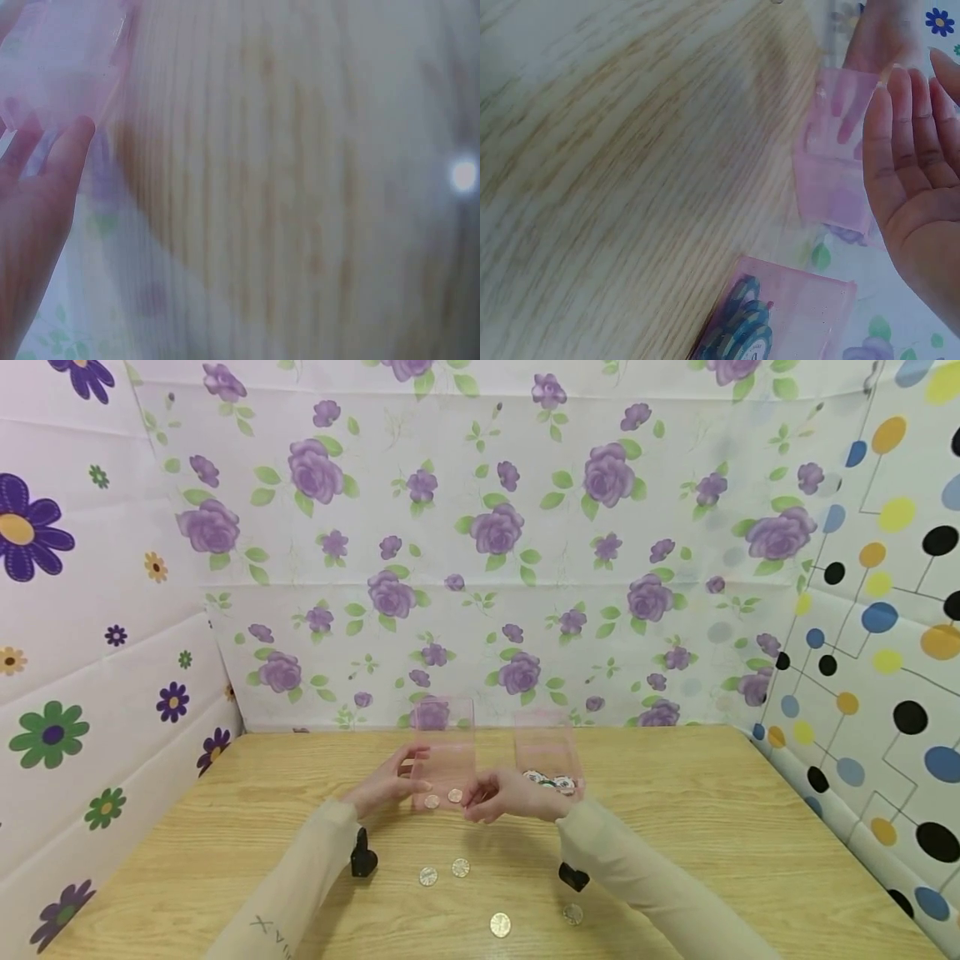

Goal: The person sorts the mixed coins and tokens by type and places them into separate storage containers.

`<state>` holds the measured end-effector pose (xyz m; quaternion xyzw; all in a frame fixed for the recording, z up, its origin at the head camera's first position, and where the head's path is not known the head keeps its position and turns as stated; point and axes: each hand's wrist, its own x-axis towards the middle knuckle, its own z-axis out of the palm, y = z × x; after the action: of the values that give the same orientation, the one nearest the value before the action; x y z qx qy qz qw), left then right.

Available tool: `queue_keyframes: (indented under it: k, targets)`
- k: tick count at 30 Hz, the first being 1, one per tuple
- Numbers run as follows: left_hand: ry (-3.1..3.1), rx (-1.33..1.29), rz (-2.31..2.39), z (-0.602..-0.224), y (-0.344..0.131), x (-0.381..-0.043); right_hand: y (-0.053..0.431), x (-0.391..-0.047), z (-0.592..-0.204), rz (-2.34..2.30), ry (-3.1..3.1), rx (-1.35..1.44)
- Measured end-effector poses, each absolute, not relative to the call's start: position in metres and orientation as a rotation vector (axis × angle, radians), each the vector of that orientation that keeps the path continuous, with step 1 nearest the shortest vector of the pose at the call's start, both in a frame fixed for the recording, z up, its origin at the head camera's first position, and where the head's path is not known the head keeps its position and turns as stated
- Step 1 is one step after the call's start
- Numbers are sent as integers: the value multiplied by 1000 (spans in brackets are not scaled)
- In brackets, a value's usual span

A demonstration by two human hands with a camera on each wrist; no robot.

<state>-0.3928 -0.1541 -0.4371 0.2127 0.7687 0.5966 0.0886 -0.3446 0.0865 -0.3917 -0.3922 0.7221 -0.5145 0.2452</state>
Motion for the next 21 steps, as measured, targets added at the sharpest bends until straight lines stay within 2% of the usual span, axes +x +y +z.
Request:
queue_keyframes:
  k: [16,21]
  targets:
    - [2275,612,1765,-436,-154,-392,81,-337,-414,-1093,2142,-1417]
    - [2282,618,1763,-436,-154,-393,78,-329,-412,-988,2192,-1422]
